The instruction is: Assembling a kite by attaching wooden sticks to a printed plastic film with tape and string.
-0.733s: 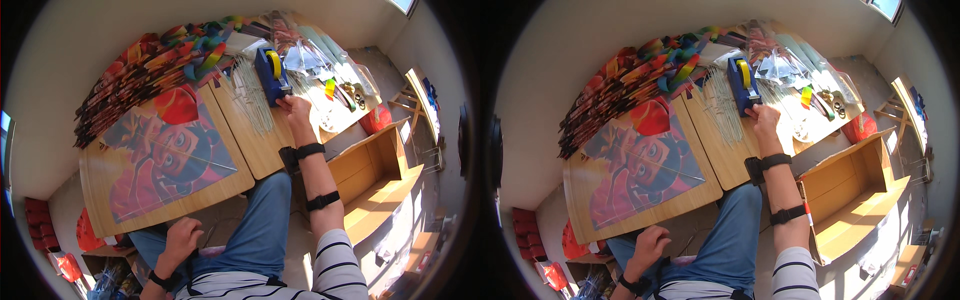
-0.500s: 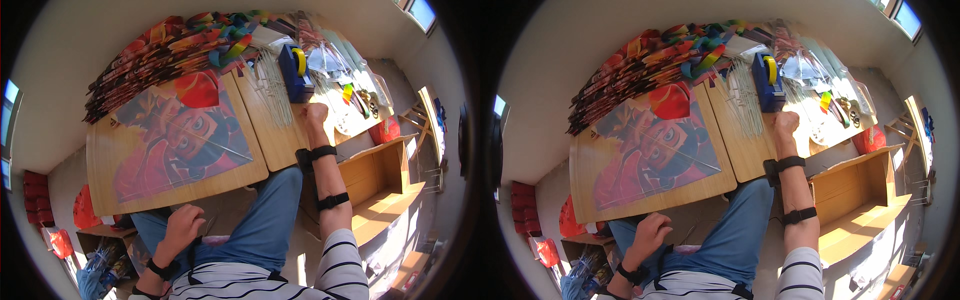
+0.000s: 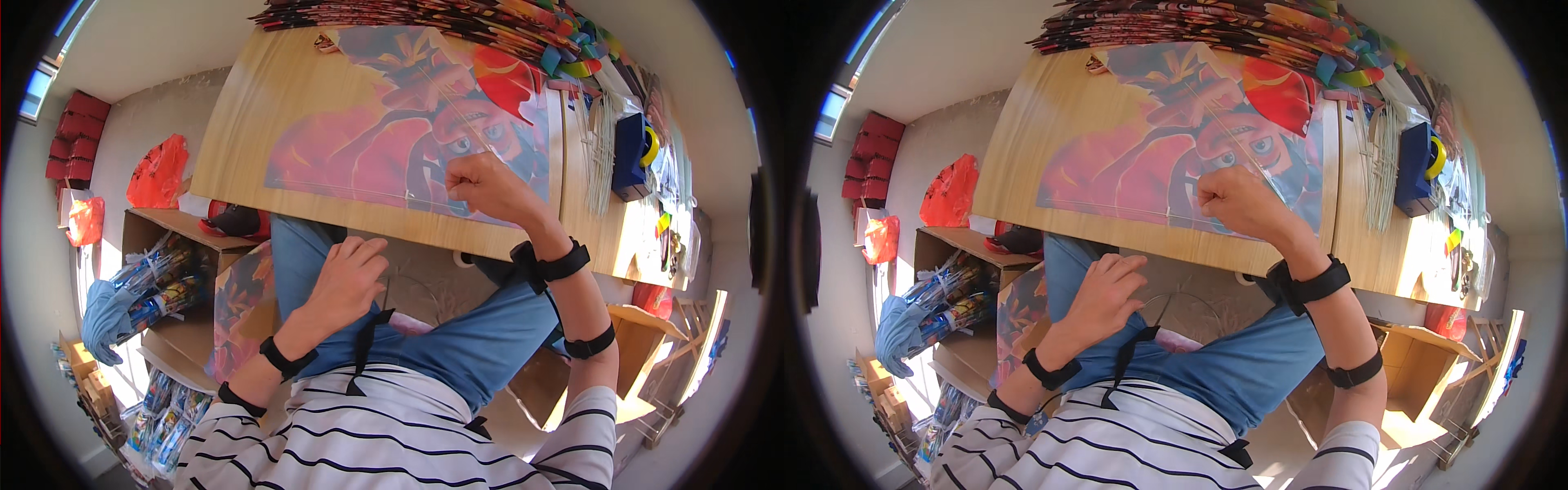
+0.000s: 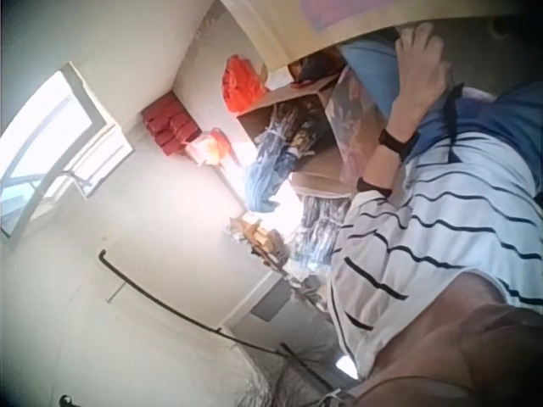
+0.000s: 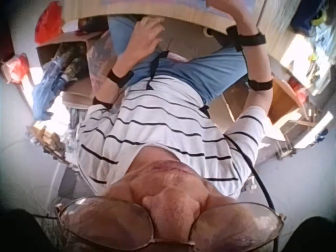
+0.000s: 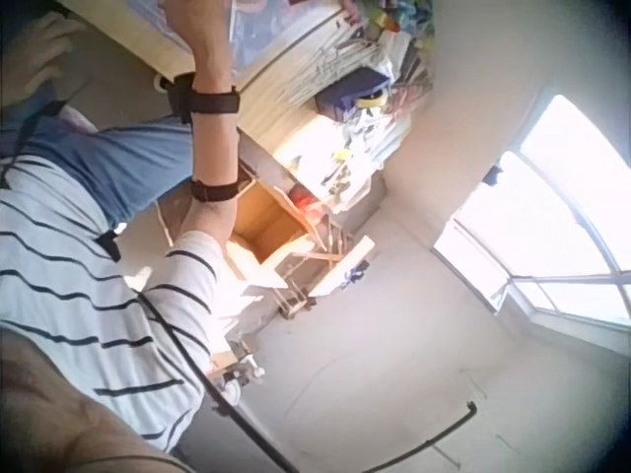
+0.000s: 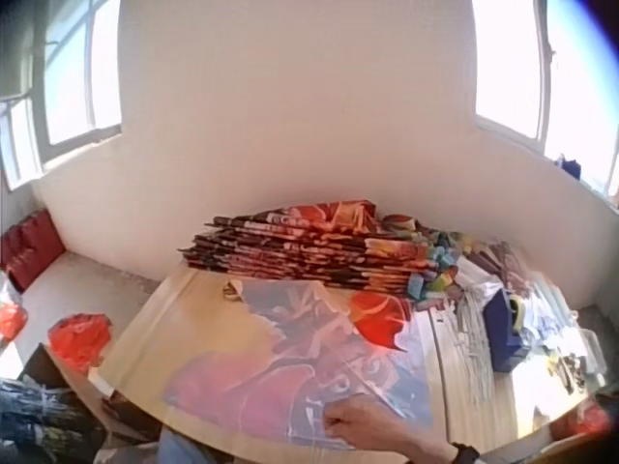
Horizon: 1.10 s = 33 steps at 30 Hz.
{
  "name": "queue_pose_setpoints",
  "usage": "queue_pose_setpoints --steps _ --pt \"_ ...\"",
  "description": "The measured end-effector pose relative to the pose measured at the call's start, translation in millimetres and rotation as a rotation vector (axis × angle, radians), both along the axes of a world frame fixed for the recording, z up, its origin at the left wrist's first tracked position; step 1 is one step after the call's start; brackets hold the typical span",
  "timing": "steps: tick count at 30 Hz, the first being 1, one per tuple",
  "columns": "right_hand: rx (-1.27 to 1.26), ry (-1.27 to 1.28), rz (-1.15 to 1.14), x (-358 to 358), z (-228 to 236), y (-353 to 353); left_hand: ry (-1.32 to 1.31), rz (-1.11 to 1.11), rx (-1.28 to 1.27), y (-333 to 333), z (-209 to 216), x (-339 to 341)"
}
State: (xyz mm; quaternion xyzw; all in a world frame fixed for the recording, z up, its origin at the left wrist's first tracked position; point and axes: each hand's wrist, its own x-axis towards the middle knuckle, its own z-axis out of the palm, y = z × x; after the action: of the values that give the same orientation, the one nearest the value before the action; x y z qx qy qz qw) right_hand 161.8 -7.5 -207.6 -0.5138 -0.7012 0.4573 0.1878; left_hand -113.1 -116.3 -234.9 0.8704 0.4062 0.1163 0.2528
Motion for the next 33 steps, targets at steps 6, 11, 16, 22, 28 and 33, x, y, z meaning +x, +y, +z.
queue_pose_setpoints --steps 6,11,16,22,28,33 --pt "0.364 -0.264 0.408 -51.3 -36.5 38.2 -0.095 0.023 0.052 11.4 -7.6 -6.0" --pt "0.308 -0.448 0.507 -70.2 -43.8 50.1 -0.123 0.031 0.085 22.4 -20.2 -1.7" --pt "0.325 -0.444 0.520 -73.8 -50.8 53.2 -0.139 0.016 0.084 27.8 -28.3 3.7" --pt "0.349 -0.435 0.566 -77.2 -50.7 57.7 -0.130 0.005 0.120 34.4 -31.1 10.0" --pt "0.368 -0.485 0.607 -83.7 -45.4 59.0 -0.136 0.003 0.145 37.7 -35.2 14.8" --pt "0.362 -0.528 0.636 -87.8 -41.6 60.6 -0.111 0.000 0.167 41.0 -36.2 16.3"
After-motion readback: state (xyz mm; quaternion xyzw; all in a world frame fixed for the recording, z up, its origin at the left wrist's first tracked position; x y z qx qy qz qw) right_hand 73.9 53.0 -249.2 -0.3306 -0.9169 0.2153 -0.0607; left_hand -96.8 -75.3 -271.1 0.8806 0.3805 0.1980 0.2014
